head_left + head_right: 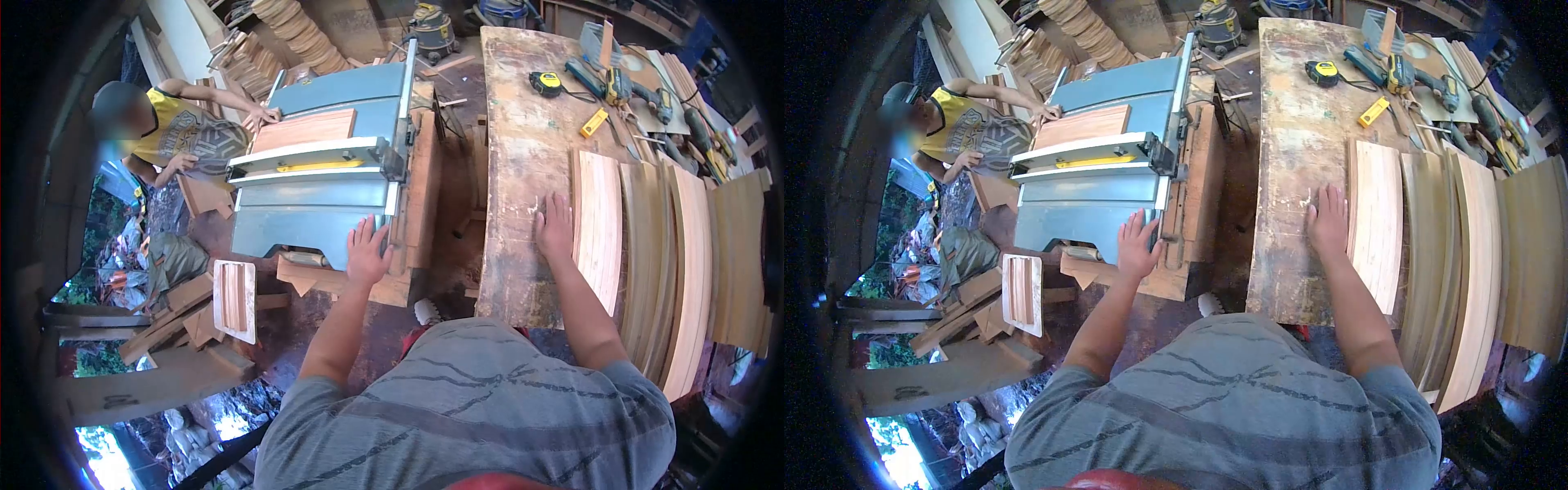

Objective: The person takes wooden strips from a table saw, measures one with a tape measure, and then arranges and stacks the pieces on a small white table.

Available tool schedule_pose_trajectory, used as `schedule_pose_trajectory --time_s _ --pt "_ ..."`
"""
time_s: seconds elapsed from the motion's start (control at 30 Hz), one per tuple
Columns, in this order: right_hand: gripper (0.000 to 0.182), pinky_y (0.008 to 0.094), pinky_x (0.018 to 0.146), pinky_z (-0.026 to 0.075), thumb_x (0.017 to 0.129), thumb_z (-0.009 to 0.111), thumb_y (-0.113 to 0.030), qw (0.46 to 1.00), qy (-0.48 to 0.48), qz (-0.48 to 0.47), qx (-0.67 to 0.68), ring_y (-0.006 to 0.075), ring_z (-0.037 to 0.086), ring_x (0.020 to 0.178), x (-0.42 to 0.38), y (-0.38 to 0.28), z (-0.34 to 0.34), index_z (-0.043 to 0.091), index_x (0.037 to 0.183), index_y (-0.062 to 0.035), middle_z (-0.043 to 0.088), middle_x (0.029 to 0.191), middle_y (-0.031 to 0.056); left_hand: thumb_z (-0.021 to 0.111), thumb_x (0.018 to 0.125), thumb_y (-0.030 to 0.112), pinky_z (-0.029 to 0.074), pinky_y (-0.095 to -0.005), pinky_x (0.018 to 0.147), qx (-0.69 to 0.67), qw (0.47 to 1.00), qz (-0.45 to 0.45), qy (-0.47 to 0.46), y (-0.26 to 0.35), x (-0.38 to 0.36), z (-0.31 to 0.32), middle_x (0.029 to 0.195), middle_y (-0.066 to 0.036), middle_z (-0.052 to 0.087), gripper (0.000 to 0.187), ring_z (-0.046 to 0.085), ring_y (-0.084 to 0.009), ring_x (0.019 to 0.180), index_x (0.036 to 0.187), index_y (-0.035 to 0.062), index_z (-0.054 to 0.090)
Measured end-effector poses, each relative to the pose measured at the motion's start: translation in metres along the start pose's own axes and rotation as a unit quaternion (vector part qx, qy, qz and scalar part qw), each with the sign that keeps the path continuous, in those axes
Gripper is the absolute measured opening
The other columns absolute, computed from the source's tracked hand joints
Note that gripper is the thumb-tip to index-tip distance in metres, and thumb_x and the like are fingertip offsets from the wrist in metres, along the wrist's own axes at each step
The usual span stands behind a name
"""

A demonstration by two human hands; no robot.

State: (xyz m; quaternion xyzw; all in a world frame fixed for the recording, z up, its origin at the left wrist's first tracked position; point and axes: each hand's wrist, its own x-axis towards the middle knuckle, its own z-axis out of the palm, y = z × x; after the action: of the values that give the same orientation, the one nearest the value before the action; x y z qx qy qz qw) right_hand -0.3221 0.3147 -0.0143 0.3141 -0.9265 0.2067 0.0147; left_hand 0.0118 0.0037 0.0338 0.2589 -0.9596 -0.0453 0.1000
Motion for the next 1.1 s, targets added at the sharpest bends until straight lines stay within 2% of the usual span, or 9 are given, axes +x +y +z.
schedule_pose_trajectory --time_s 0.1,0.17,0.5,0.93,1.0,1.1 --pt "0.054 0.0491 0.122 0.022 0.099 0.053 -0.022 1.0 0.008 -0.002 -0.009 0.0377 0.029 0.147 -0.002 -0.001 -0.001 0.041 0.148 -0.0039 0.037 0.155 0.0209 0.067 0.086 0.032 0.023 -0.0555 0.118 -0.005 1.0 -0.001 -0.005 0.001 0.0 -0.001 0.157 -0.015 0.037 0.054 0.034 -0.0369 0.144 0.138 0.0183 0.056" --pt "0.049 0.0485 0.121 0.026 0.097 0.056 -0.023 0.999 0.036 -0.01 0.002 0.0371 0.033 0.145 -0.002 -0.004 -0.003 0.047 0.141 -0.0025 0.04 0.152 0.0204 0.067 0.086 0.028 0.023 -0.0556 0.118 -0.014 1.0 -0.001 0.005 0.002 0.001 0.0 0.157 -0.015 0.037 0.053 0.034 -0.037 0.144 0.137 0.0182 0.057" --pt "0.047 0.0497 0.119 0.028 0.096 0.057 -0.023 0.999 0.048 -0.019 0.003 0.0393 0.035 0.142 -0.002 -0.003 -0.004 0.049 0.139 -0.0031 0.042 0.15 0.0221 0.067 0.086 0.026 0.024 -0.0553 0.118 -0.014 1.0 0.004 0.001 0.002 0.001 -0.003 0.156 -0.016 0.038 0.05 0.033 -0.0367 0.145 0.135 0.0175 0.058" --pt "0.055 0.0481 0.123 0.021 0.096 0.057 -0.027 0.999 -0.012 0.033 -0.023 0.0367 0.029 0.147 0.013 -0.024 -0.011 0.044 0.145 -0.0048 0.037 0.154 0.0206 0.067 0.086 0.03 0.023 -0.0557 0.118 -0.011 1.0 0.007 -0.008 0.001 0.003 0.0 0.156 -0.016 0.039 0.05 0.033 -0.0366 0.145 0.134 0.017 0.059" --pt "0.056 0.0473 0.123 0.021 0.095 0.059 -0.027 0.999 -0.005 -0.004 0.04 0.0349 0.03 0.146 0.022 -0.035 -0.011 0.044 0.145 -0.0053 0.038 0.153 0.0195 0.068 0.084 0.024 0.023 -0.0549 0.118 -0.015 1.0 0.006 0.006 0.002 0.001 0.001 0.156 -0.016 0.037 0.053 0.033 -0.0361 0.145 0.136 0.0176 0.057" --pt "0.059 0.0464 0.123 0.022 0.093 0.063 -0.03 0.997 -0.027 -0.035 0.07 0.0328 0.032 0.145 0.042 -0.053 -0.007 0.045 0.144 -0.0061 0.041 0.151 0.0169 0.068 0.084 0.024 0.023 -0.0548 0.118 -0.014 1.0 0.007 0.003 0.002 0.001 0.001 0.157 -0.015 0.037 0.053 0.033 -0.0361 0.145 0.136 0.0179 0.057"
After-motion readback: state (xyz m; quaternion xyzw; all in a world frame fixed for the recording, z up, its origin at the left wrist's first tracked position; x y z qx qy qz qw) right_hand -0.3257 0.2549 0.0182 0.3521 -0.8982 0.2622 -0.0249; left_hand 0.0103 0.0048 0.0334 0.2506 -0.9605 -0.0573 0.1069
